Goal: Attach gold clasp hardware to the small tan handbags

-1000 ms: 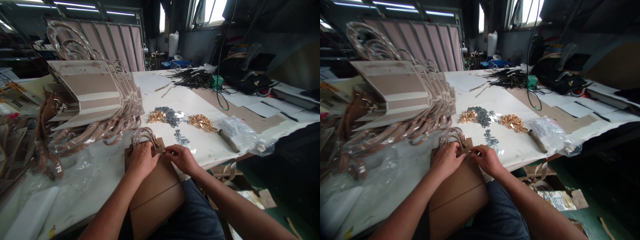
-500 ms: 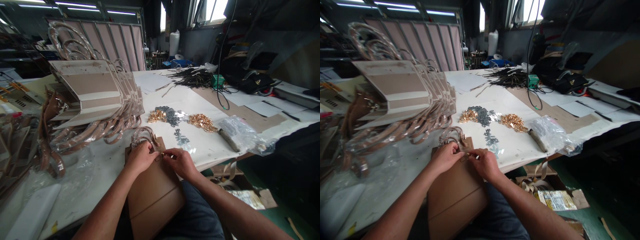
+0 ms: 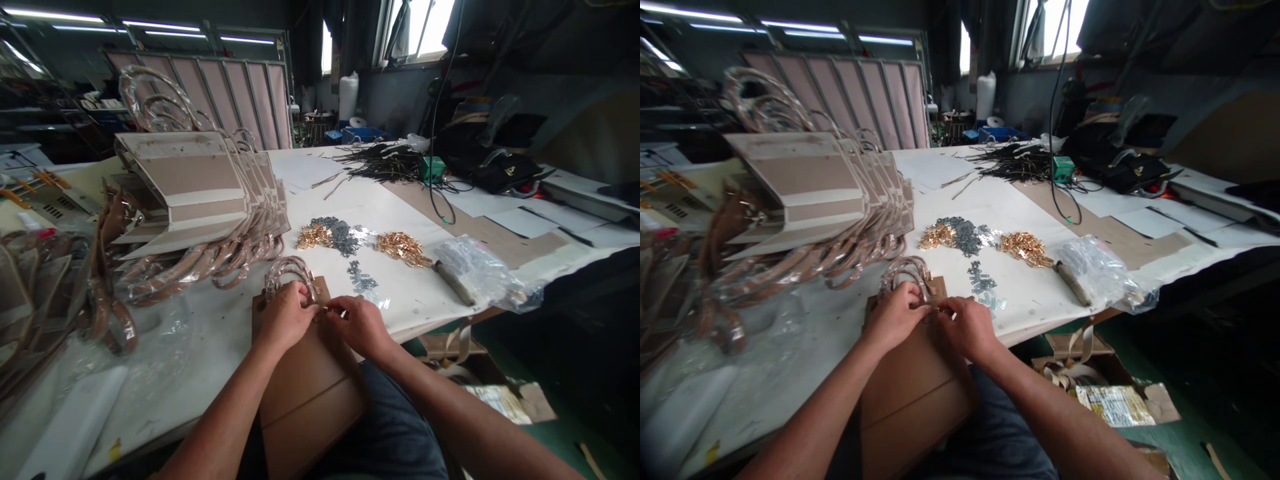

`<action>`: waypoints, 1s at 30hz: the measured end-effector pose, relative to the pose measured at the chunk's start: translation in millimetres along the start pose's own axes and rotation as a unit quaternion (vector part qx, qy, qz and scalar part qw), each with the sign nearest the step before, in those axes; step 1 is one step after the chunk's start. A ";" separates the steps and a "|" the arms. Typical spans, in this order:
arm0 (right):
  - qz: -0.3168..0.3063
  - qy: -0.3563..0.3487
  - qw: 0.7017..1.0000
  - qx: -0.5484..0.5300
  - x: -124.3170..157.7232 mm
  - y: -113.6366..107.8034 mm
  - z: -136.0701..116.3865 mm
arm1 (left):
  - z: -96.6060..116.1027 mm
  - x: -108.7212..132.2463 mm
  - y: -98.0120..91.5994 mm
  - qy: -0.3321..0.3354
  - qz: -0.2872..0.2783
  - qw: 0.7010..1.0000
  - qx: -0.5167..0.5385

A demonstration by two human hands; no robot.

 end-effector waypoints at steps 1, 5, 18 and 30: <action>0.002 -0.001 1.000 0.005 0.8 0.2 -1.3 | 1.8 1.8 0.9 0.000 0.008 1.000 0.010; 0.002 -0.003 1.000 0.014 3.0 0.8 -5.4 | 7.9 9.1 5.5 0.005 0.034 0.998 0.043; -0.047 -0.049 0.997 0.030 -1.5 -30.1 -12.4 | 10.7 25.6 -0.2 0.032 0.042 0.984 0.167; -0.050 -0.083 0.994 0.053 -1.4 -47.6 -20.6 | 32.0 39.6 -2.4 0.099 0.084 0.986 0.107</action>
Point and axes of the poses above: each hand's wrist, its own x-axis away from the middle knuckle, its own y-axis out of the palm, z = x × y, the point moved 1 cm from there along -x, towards the middle knuckle, and after that the axes turned 11 degrees about x, right-handed, at the moved point
